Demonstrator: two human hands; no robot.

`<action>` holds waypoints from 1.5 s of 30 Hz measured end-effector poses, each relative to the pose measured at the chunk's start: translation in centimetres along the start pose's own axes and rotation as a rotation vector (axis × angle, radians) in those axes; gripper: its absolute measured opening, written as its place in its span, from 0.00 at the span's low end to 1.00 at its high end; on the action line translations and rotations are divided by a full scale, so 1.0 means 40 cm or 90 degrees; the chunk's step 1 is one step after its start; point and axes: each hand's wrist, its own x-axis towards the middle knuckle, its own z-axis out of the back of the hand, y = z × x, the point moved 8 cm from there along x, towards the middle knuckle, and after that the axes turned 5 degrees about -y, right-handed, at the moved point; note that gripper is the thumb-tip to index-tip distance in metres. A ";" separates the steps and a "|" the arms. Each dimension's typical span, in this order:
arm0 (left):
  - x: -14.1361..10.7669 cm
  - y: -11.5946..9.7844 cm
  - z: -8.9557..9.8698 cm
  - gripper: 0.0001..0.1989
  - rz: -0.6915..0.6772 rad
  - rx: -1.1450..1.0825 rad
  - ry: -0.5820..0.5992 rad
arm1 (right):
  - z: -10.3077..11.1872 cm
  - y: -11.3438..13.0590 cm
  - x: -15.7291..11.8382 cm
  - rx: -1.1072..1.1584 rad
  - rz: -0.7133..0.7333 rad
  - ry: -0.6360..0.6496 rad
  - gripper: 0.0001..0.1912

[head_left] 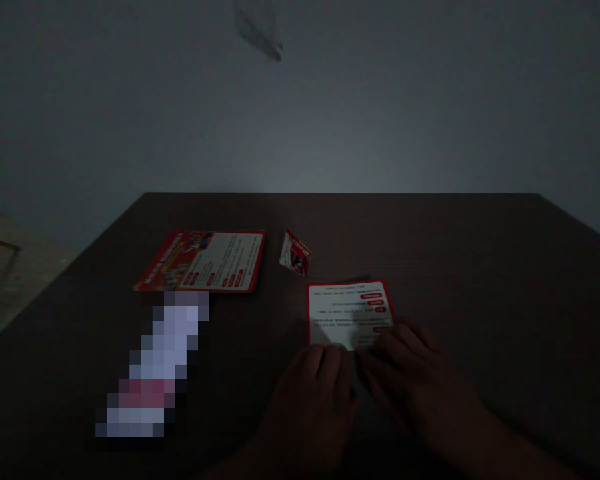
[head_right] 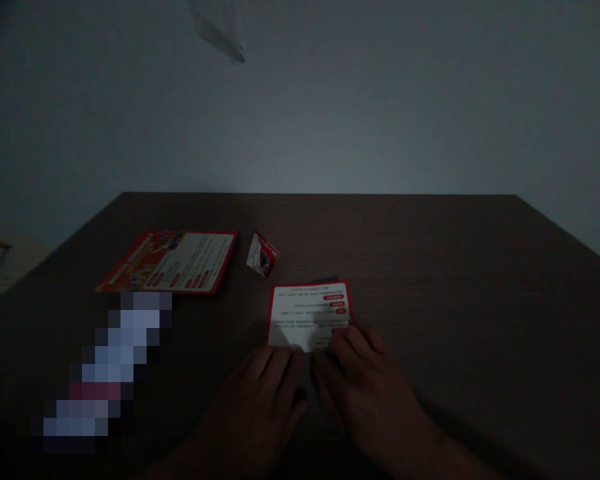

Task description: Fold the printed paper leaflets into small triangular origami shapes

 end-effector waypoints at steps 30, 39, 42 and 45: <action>0.003 0.003 0.005 0.14 0.003 -0.002 -0.003 | 0.023 -0.026 -0.014 -0.037 -0.009 0.022 0.05; -0.001 0.008 0.014 0.14 0.011 -0.006 -0.013 | 0.034 -0.040 -0.021 -0.058 -0.006 0.029 0.05; -0.002 0.007 0.010 0.16 0.003 0.003 -0.009 | 0.039 -0.045 -0.021 -0.068 -0.012 0.028 0.07; -0.003 0.005 0.011 0.16 -0.009 0.007 -0.016 | 0.042 -0.051 -0.025 -0.077 -0.014 0.030 0.10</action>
